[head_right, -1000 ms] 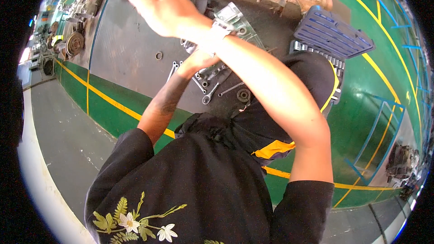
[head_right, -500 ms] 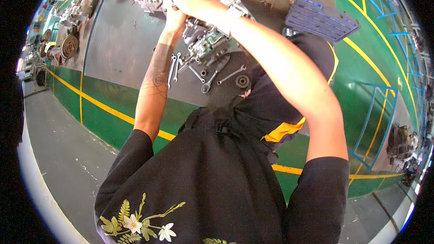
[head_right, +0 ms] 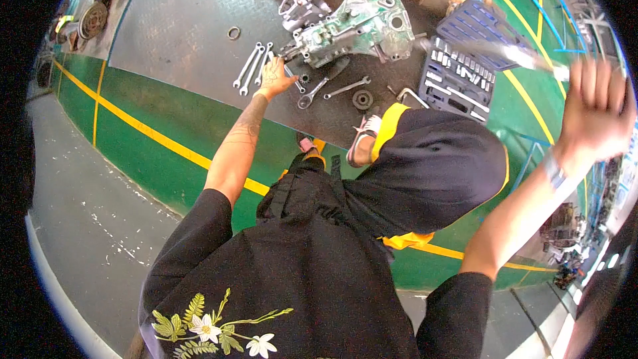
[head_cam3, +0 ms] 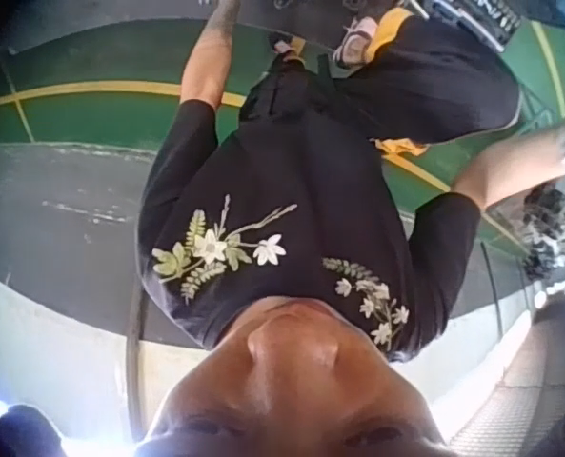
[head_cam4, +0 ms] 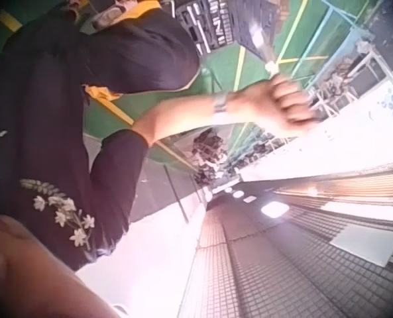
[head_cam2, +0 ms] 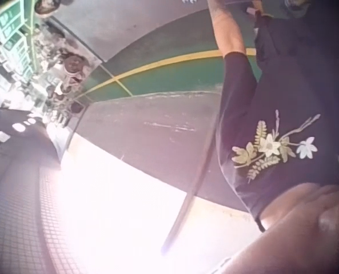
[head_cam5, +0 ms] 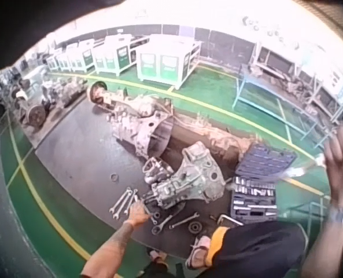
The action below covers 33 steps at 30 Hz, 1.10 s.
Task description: Assembling and repairing automotive transmission components using various hand tools.
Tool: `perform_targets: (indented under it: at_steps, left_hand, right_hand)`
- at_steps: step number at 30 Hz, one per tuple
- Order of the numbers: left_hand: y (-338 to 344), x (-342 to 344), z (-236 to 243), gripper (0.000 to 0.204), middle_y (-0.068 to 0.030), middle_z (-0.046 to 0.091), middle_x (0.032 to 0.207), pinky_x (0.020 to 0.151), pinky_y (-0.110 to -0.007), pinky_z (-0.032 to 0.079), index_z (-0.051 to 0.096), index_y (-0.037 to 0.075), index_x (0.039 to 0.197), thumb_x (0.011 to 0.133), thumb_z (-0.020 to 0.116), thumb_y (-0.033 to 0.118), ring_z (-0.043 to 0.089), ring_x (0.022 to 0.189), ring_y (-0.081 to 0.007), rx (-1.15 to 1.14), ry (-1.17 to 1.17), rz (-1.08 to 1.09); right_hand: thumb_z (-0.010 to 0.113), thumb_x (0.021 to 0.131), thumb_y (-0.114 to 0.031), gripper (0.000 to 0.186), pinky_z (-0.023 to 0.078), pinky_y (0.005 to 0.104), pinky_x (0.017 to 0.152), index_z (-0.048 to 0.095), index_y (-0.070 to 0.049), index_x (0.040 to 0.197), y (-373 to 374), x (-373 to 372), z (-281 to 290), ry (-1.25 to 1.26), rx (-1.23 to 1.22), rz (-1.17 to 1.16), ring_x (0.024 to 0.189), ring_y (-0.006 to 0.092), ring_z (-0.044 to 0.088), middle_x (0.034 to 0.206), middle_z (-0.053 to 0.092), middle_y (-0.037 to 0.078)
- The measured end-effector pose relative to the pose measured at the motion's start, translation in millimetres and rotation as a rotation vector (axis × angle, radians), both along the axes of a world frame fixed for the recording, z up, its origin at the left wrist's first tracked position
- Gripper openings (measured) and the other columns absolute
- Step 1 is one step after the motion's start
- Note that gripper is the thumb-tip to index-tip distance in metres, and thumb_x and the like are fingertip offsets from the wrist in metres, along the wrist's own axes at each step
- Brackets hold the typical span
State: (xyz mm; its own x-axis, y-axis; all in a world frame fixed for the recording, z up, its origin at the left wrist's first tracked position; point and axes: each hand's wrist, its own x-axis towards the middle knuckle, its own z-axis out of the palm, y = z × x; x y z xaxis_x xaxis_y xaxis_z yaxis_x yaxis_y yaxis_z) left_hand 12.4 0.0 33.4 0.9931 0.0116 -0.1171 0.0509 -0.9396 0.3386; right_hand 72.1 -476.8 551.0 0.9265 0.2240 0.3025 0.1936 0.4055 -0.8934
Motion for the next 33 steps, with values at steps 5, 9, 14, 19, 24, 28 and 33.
perform_targets:
  at_steps: [5,9,14,19,24,28,33]
  left_hand:
    - [-15.4,10.2,16.1,0.068,-0.0201,0.066,0.108,0.088,-0.046,0.051,0.063,-0.005,0.112,0.076,0.079,0.051,0.064,0.102,-0.0355,0.053,0.221,0.057]
    - [16.5,-14.3,-31.4,0.069,-0.0256,0.059,0.121,0.1,-0.049,0.041,0.053,-0.006,0.125,0.074,0.078,0.033,0.054,0.116,-0.0419,0.007,-0.235,-0.103]
    - [-10.3,-31.9,-16.5,0.081,-0.027,0.041,0.149,0.117,-0.048,0.029,0.035,-0.004,0.148,0.081,0.073,0.021,0.036,0.14,-0.042,-0.121,-0.131,-0.035]
    - [-44.1,-109.7,-7.2,0.072,-0.0255,0.036,0.147,0.117,-0.048,0.028,0.036,-0.002,0.145,0.082,0.069,0.007,0.035,0.139,-0.0425,-0.261,-0.178,0.143]
    - [-33.8,-163.3,-24.9,0.04,-0.0196,0.056,0.116,0.096,-0.043,0.045,0.053,-0.002,0.123,0.085,0.065,0.003,0.056,0.109,-0.0361,-0.394,0.039,0.37]
    - [-47.1,-133.4,-28.6,0.025,-0.0146,0.062,0.1,0.082,-0.039,0.051,0.06,-0.001,0.114,0.09,0.065,0.006,0.063,0.092,-0.029,-0.369,0.0,0.329]
    - [-80.9,-56.7,-31.8,0.039,-0.0177,0.06,0.109,0.087,-0.045,0.05,0.06,0.001,0.122,0.091,0.071,0.022,0.061,0.1,-0.0364,-0.156,-0.104,0.207]
  right_hand:
    - [0.047,0.102,-0.023,0.05,0.015,0.0329,0.047,0.029,-0.015,0.056,-36.3,-83.3,-120.6,0.258,-0.2,-0.802,0.047,0.0118,0.016,0.055,0.018,-0.004]
    - [0.052,0.104,-0.024,0.059,0.02,0.0336,0.045,0.036,-0.007,0.05,-52.7,-113.9,-249.8,0.363,-0.847,-0.716,0.045,0.009,0.028,0.046,0.033,0.0]
    - [0.05,0.104,-0.027,0.058,0.027,0.0438,0.047,0.044,0.006,0.057,-19.8,-123.8,-340.6,0.39,-1.358,-0.409,0.044,0.0178,0.031,0.047,0.036,0.013]
    - [0.048,0.103,-0.031,0.056,0.043,0.0559,0.068,0.059,0.009,0.066,-5.0,-117.5,-435.3,0.519,-1.495,-0.142,0.069,0.052,0.056,0.071,0.058,0.033]
    - [0.048,0.102,-0.037,0.054,0.048,0.057,0.085,0.067,0.009,0.082,16.7,-91.5,-506.5,0.462,-1.526,-0.029,0.096,0.0534,0.06,0.091,0.065,0.035]
    - [0.05,0.101,-0.04,0.054,0.051,0.0551,0.083,0.069,0.007,0.083,18.6,-78.1,-524.4,0.549,-1.603,0.068,0.095,0.0512,0.063,0.092,0.066,0.033]
    - [0.058,0.097,-0.031,0.034,0.052,0.0544,0.073,0.066,0.002,0.095,28.8,-86.1,-541.5,0.329,-1.623,-0.17,0.087,0.0486,0.065,0.091,0.068,0.028]
